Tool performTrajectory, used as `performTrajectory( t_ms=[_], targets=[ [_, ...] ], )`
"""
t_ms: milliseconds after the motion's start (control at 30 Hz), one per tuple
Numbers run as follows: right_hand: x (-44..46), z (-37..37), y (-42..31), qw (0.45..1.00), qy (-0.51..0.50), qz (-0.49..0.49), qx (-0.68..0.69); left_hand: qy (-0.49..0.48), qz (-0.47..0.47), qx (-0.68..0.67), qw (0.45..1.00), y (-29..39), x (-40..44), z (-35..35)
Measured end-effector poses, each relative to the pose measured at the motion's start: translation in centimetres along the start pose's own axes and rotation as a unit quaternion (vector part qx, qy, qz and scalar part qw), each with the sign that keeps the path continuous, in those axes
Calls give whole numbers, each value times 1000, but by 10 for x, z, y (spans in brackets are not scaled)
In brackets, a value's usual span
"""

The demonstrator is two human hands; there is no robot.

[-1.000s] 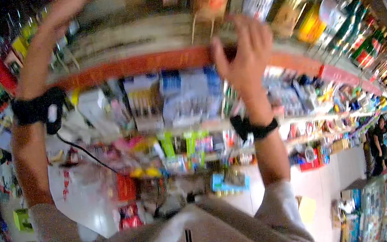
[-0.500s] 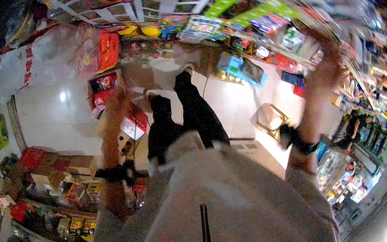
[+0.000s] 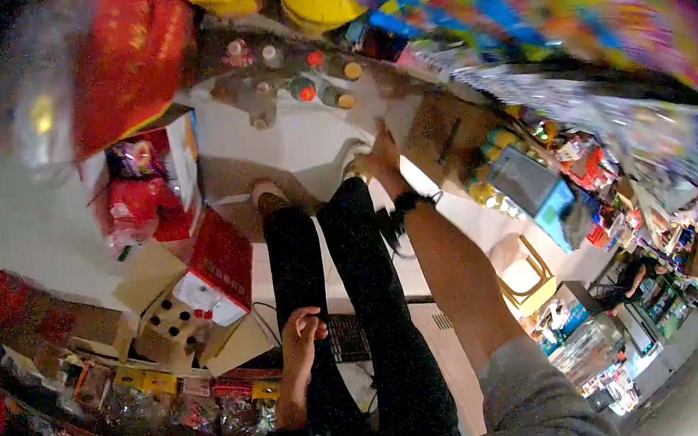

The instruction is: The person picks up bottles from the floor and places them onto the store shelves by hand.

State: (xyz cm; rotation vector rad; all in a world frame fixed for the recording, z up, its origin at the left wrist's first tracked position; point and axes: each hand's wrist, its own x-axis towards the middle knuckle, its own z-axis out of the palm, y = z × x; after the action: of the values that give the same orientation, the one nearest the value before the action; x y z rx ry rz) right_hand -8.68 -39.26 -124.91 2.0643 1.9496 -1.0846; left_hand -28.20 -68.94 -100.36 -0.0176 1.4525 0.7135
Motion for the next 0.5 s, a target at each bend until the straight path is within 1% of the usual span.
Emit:
performTrajectory(
  t_ms=[33,67,133,200,233,333,367,400,467,500],
  targets=[
    [26,15,5,997,19,-12,71,24,-34,-27,999,-8,15,2],
    [51,31,9,996,29,-5,86,0,-12,-49,999,-24,27,2],
    [80,48,8,994,34,6,101,23,-48,-83,995,-42,45,8],
    [99,54,2,990,24,-31,133,22,-56,-109,992,-54,60,15],
    [108,63,6,990,20,-29,134,16,-59,-133,989,-57,67,18],
    [117,74,8,974,146,-157,68,31,-53,-127,990,-59,79,29],
    [116,75,6,973,147,-149,101,34,-52,-126,990,-58,80,33],
    [115,75,10,972,148,-151,104,29,-51,-134,989,-56,82,37],
    [114,73,16,986,95,-110,77,25,-40,-138,989,-48,86,43],
    [109,67,9,985,99,-112,82,22,-46,-133,990,-42,85,45]
  ],
)
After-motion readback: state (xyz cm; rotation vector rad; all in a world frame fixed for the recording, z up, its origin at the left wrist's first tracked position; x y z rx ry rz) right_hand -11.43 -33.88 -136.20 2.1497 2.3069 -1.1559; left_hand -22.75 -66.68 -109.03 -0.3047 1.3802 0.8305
